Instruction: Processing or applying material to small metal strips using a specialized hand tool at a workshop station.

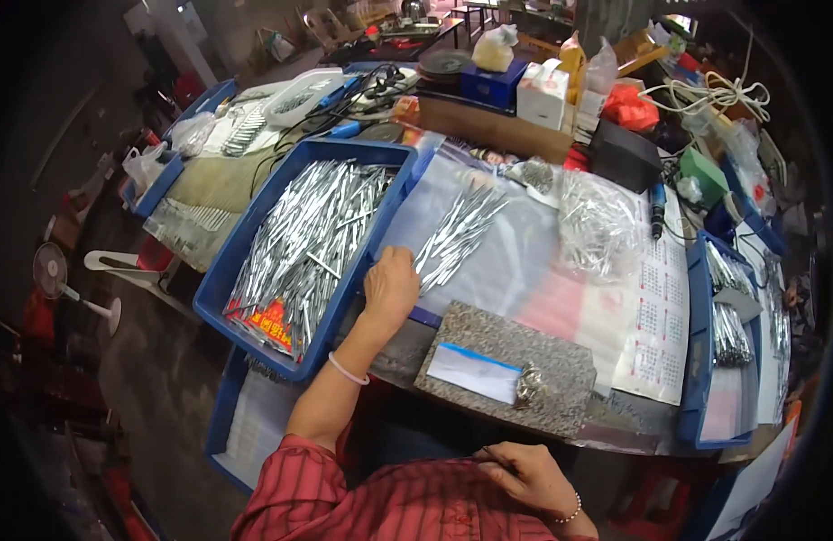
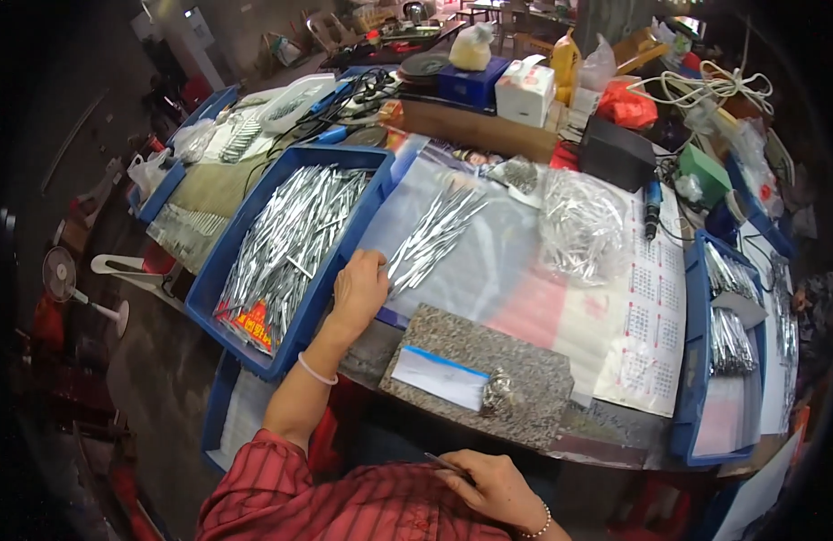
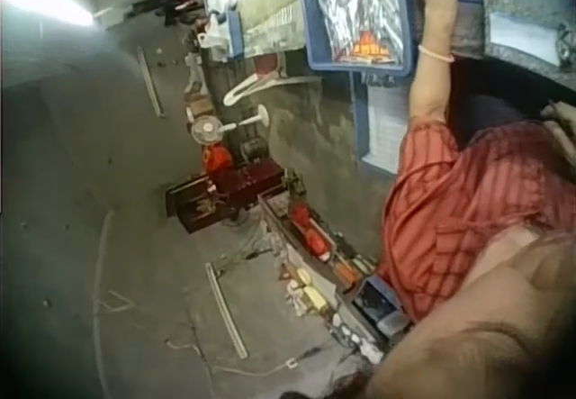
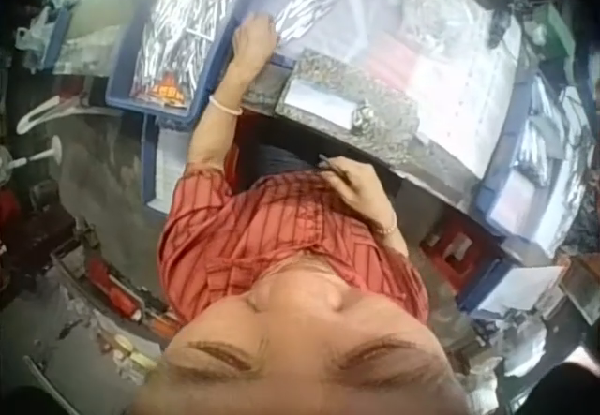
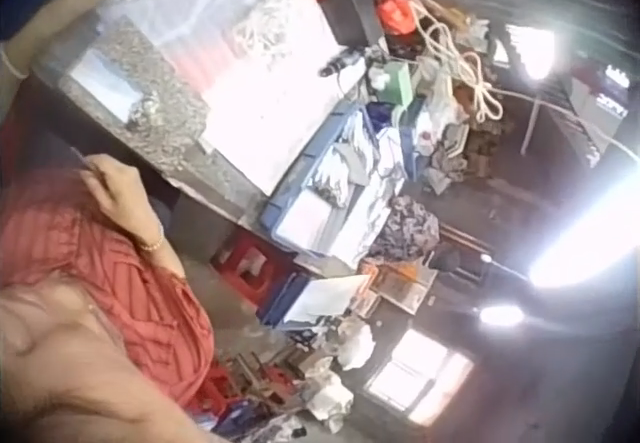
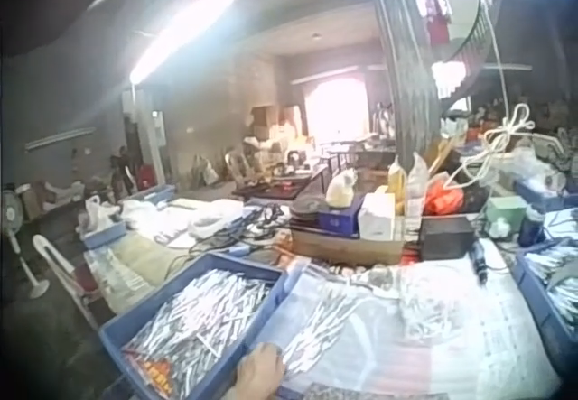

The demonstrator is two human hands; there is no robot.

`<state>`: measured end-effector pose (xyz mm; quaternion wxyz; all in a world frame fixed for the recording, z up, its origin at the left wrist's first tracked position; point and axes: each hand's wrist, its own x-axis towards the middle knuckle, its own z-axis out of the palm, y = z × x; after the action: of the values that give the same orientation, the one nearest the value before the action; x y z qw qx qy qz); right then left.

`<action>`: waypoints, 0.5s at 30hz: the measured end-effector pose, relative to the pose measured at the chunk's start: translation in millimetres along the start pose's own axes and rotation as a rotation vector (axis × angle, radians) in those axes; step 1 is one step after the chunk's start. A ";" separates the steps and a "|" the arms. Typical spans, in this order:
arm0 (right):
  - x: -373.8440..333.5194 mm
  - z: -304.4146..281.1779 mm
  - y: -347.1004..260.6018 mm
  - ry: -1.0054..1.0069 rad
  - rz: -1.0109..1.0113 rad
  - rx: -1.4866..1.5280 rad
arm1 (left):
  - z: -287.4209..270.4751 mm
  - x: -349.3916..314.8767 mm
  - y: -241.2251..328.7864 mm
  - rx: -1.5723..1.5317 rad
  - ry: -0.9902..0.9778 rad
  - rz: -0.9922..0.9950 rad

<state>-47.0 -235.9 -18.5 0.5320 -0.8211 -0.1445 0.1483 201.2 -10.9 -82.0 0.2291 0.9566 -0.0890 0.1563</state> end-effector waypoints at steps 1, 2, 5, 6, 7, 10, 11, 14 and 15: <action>-3.9 -0.4 2.0 0.019 0.052 0.028 | 9.8 6.6 -5.6 -0.001 0.004 0.008; -6.5 -2.2 5.2 0.004 0.077 0.043 | 17.0 12.1 -12.7 0.034 -0.021 -0.016; -7.6 -1.8 15.8 0.000 0.048 0.057 | 15.5 20.6 -11.7 0.088 -0.106 -0.064; -6.5 -1.8 16.1 0.007 0.046 0.067 | 14.3 20.7 -12.6 0.112 -0.118 -0.068; -3.2 -1.8 14.7 -0.005 0.013 0.055 | 11.1 20.2 -15.1 0.137 -0.129 -0.072; 6.5 -1.8 9.4 -0.012 -0.071 0.052 | 0.7 15.3 -20.3 0.175 -0.061 -0.035; 10.3 -1.2 7.5 -0.021 -0.119 0.050 | -6.0 10.1 -21.4 0.146 -0.015 -0.045; 20.2 -0.5 22.6 0.037 -0.197 0.094 | -25.5 -9.5 12.9 -0.113 0.015 -0.038; 22.6 1.7 29.9 0.038 -0.185 0.152 | -35.2 -20.9 23.9 -0.268 -0.015 -0.060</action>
<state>-24.6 -237.3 -48.7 0.6068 -0.7641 -0.1980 0.0935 166.8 -13.4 -49.6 0.3586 0.9209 -0.0820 0.1291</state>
